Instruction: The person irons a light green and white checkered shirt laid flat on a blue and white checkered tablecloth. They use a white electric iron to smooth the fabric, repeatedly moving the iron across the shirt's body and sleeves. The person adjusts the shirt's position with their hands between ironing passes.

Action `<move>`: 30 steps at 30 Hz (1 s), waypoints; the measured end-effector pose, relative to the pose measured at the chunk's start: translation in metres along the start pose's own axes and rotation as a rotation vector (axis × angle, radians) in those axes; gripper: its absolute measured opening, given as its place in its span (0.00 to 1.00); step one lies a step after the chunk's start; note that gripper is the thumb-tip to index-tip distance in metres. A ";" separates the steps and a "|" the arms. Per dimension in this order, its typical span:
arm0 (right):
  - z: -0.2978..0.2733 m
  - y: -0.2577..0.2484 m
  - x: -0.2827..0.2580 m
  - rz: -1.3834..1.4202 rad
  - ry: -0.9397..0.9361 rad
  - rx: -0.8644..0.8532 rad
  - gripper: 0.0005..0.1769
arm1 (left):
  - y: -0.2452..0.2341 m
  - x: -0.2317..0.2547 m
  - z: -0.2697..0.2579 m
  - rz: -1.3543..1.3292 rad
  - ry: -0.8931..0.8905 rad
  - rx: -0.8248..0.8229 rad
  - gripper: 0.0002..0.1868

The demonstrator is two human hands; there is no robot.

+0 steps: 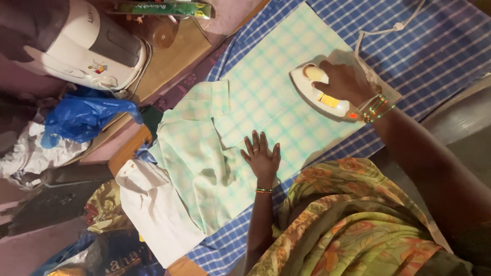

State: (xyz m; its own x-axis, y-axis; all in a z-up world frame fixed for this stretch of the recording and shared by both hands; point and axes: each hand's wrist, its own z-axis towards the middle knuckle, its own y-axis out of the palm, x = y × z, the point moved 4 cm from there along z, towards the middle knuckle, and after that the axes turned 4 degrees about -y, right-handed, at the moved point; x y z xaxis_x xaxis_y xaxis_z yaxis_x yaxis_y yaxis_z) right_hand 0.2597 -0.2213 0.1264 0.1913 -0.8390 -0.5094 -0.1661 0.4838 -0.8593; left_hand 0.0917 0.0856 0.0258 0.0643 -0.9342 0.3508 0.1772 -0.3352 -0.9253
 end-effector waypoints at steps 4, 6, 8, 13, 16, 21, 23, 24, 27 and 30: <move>-0.034 -0.009 0.006 -0.042 0.061 0.090 0.30 | 0.002 -0.001 0.000 0.017 0.011 0.014 0.37; -0.053 -0.015 0.011 -0.077 0.110 0.107 0.30 | 0.003 -0.001 -0.002 0.017 0.015 0.016 0.36; -0.069 -0.017 0.018 -0.041 0.231 0.055 0.30 | 0.003 -0.001 0.000 0.027 0.015 0.013 0.37; -0.099 -0.022 0.027 -0.068 0.302 0.080 0.30 | 0.002 0.000 0.001 0.032 -0.002 -0.002 0.36; -0.102 -0.020 0.031 -0.076 0.328 0.076 0.30 | 0.004 0.001 0.000 0.038 -0.012 -0.015 0.37; -0.092 -0.018 0.038 -0.008 0.344 0.044 0.33 | 0.002 0.001 0.002 0.025 -0.002 -0.001 0.37; -0.084 -0.020 0.042 0.000 0.312 0.063 0.32 | 0.003 0.001 0.002 0.023 -0.025 -0.023 0.37; -0.079 -0.021 0.044 0.003 0.297 0.072 0.32 | 0.003 0.001 0.002 0.020 -0.030 -0.029 0.37; -0.058 -0.023 0.046 -0.001 0.300 0.079 0.31 | 0.001 0.001 0.003 0.017 -0.026 -0.038 0.37; -0.037 -0.023 0.042 0.004 0.327 0.001 0.32 | 0.000 0.002 0.003 0.020 -0.002 -0.015 0.37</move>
State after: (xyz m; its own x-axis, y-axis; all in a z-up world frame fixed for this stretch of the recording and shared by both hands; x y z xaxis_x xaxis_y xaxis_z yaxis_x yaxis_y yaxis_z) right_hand 0.2356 -0.2773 0.1263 -0.1306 -0.8723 -0.4713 -0.1648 0.4878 -0.8572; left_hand 0.0949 0.0839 0.0272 0.0696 -0.9404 0.3329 0.1615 -0.3186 -0.9340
